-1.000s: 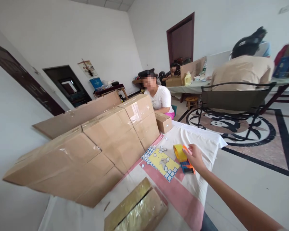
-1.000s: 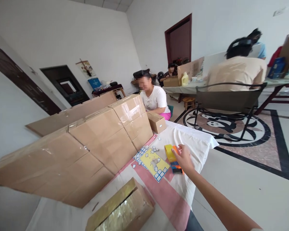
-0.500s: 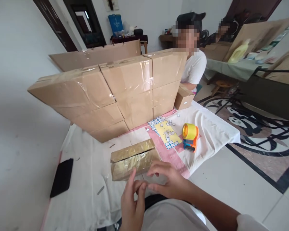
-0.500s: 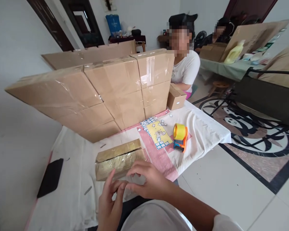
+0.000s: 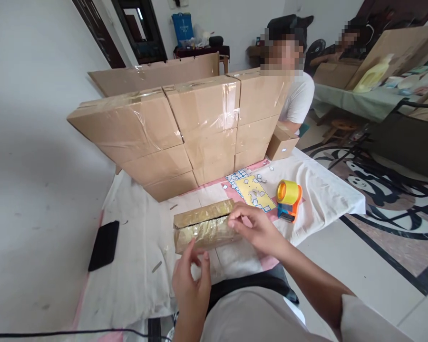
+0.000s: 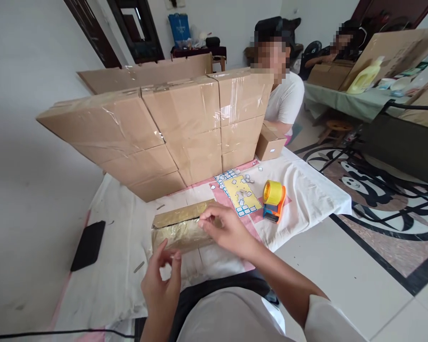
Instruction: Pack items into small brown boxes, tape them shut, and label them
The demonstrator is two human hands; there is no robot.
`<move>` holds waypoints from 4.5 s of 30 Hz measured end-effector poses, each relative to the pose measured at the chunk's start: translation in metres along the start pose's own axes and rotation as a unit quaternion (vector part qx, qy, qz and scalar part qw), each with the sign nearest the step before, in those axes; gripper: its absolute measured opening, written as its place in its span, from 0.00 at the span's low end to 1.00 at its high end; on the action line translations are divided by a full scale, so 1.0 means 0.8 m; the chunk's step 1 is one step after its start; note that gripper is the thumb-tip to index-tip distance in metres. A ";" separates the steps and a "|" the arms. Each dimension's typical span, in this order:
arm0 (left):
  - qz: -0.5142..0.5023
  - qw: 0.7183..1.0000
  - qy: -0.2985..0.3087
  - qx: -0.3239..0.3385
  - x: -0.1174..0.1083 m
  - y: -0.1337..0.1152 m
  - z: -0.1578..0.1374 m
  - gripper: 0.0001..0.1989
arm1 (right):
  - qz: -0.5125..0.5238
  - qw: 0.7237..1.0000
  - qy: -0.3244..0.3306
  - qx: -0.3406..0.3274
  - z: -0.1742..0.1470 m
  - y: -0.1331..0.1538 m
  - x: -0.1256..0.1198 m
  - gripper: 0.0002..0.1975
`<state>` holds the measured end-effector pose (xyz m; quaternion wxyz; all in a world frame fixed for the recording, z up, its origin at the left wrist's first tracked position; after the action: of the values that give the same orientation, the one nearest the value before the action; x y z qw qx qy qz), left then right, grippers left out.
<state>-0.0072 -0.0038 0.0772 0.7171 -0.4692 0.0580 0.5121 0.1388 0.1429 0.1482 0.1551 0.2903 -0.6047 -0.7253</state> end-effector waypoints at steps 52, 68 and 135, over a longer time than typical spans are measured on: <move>0.263 0.928 0.172 0.202 0.061 -0.020 0.035 0.24 | -0.424 0.837 -0.135 0.318 0.041 -0.286 -0.138 0.12; 0.268 0.917 0.190 0.227 0.067 -0.052 0.054 0.24 | -0.245 0.937 -0.218 0.119 0.007 -0.245 -0.148 0.09; 0.235 0.935 0.245 -0.098 0.055 0.110 0.117 0.23 | 0.184 0.981 0.058 -0.006 0.019 -0.225 -0.013 0.18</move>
<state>-0.0929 0.0978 0.0501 0.4902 -0.6209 0.2901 0.5385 0.1605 0.2005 -0.0218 0.3222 0.2144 -0.6335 -0.6699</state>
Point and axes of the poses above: each hand's wrist, its own z-axis towards the middle knuckle, its own x-axis out of the palm, y = z × x, the point moved 10 cm from there along z, towards the middle knuckle, and after that the axes turned 13 degrees about x, right-handed, at the moved point
